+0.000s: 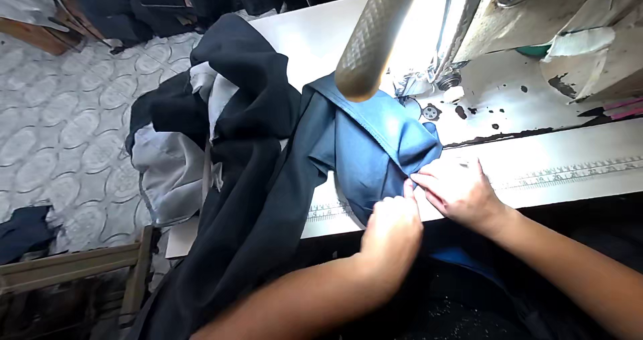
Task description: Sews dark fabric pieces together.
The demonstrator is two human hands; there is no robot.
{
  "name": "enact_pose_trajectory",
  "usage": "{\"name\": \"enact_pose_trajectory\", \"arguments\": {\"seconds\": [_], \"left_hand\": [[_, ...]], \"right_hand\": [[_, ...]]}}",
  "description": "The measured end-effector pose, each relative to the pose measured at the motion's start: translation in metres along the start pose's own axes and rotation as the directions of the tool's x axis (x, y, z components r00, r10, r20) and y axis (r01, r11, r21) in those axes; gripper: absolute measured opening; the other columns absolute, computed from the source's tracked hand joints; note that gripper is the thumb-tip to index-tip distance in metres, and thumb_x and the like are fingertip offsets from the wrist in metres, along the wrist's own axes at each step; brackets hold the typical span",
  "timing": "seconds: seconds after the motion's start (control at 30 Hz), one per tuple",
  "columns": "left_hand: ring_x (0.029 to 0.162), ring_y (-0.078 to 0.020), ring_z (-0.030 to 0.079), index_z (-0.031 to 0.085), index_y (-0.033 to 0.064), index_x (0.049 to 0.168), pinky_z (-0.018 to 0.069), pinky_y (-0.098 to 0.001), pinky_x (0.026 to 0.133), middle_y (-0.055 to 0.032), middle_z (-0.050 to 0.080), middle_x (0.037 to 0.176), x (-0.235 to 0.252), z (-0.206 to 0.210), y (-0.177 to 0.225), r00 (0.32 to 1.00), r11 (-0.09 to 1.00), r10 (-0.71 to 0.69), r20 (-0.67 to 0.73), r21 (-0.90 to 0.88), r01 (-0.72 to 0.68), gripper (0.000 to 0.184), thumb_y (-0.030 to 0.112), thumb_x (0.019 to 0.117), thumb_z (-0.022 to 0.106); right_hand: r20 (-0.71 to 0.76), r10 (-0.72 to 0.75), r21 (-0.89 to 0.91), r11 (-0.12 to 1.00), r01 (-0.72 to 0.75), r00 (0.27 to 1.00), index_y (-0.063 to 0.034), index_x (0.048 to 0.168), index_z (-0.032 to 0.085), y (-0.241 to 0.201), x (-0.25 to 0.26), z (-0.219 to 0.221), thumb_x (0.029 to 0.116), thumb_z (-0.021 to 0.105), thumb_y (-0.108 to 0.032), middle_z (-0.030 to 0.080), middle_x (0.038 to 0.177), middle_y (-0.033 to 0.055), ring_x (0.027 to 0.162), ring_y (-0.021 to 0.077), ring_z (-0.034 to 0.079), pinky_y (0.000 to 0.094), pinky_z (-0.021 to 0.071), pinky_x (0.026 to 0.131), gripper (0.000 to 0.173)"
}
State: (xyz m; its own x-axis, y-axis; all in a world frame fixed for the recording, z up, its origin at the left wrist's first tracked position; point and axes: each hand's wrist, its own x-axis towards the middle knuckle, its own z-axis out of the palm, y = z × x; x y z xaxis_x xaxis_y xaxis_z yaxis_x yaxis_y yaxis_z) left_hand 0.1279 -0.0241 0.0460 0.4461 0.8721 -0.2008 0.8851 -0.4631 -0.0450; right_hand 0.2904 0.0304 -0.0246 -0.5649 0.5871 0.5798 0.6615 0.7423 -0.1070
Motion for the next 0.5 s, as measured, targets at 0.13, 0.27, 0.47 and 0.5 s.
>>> {"name": "enact_pose_trajectory", "arguments": {"seconds": [0.13,0.27,0.47,0.5], "left_hand": [[0.112,-0.0312,0.068,0.075,-0.0025,0.093,0.0377,-0.0550,0.113,-0.0163,0.073,0.108,0.038,-0.019,-0.033,0.913,0.922,0.378,-0.153,-0.028,-0.387,0.014,-0.001,0.0936,0.061],[0.111,-0.0295,0.066,0.077,0.0116,0.098,0.0459,-0.0561,0.094,-0.0089,0.072,0.113,0.055,0.045,-0.087,0.866,0.821,0.237,-0.440,-0.386,-0.421,0.024,0.032,0.0951,0.066],[0.110,-0.0307,0.069,0.075,0.0097,0.105,0.0489,-0.0554,0.087,-0.0064,0.073,0.126,0.036,0.046,-0.051,0.868,0.950,-0.074,-0.490,-0.301,-0.088,0.027,0.030,0.0991,0.058],[0.113,-0.0323,0.068,0.075,0.0088,0.110,0.0471,-0.0571,0.090,-0.0076,0.072,0.127,0.045,0.039,-0.054,0.896,0.943,-0.089,-0.435,-0.325,-0.064,0.029,0.030,0.1004,0.058]], "right_hand": [[0.114,0.156,0.281,0.942,-0.182,0.981,-0.0043,0.083,0.075,0.008,0.006,-0.008,0.0896,0.054,-0.019,0.075,0.096,0.0113,0.096,0.0270,0.072,0.0599,0.0445,0.099,0.026],[0.251,0.141,0.414,0.879,-0.237,0.958,-0.0064,0.089,0.075,0.018,0.019,-0.002,0.0962,0.059,-0.032,0.074,0.109,0.0082,0.106,0.0237,0.070,0.0632,0.0420,0.101,0.031],[0.400,-0.024,0.451,0.875,-0.174,0.916,-0.0029,0.095,0.075,0.039,0.056,-0.002,0.0981,0.059,-0.022,0.073,0.112,0.0148,0.112,0.0319,0.067,0.0588,0.0460,0.099,0.025],[0.395,0.004,0.417,0.890,-0.183,0.919,-0.0043,0.096,0.077,0.046,0.060,0.001,0.0978,0.061,-0.021,0.072,0.109,0.0142,0.112,0.0317,0.067,0.0629,0.0376,0.107,0.023]]}}
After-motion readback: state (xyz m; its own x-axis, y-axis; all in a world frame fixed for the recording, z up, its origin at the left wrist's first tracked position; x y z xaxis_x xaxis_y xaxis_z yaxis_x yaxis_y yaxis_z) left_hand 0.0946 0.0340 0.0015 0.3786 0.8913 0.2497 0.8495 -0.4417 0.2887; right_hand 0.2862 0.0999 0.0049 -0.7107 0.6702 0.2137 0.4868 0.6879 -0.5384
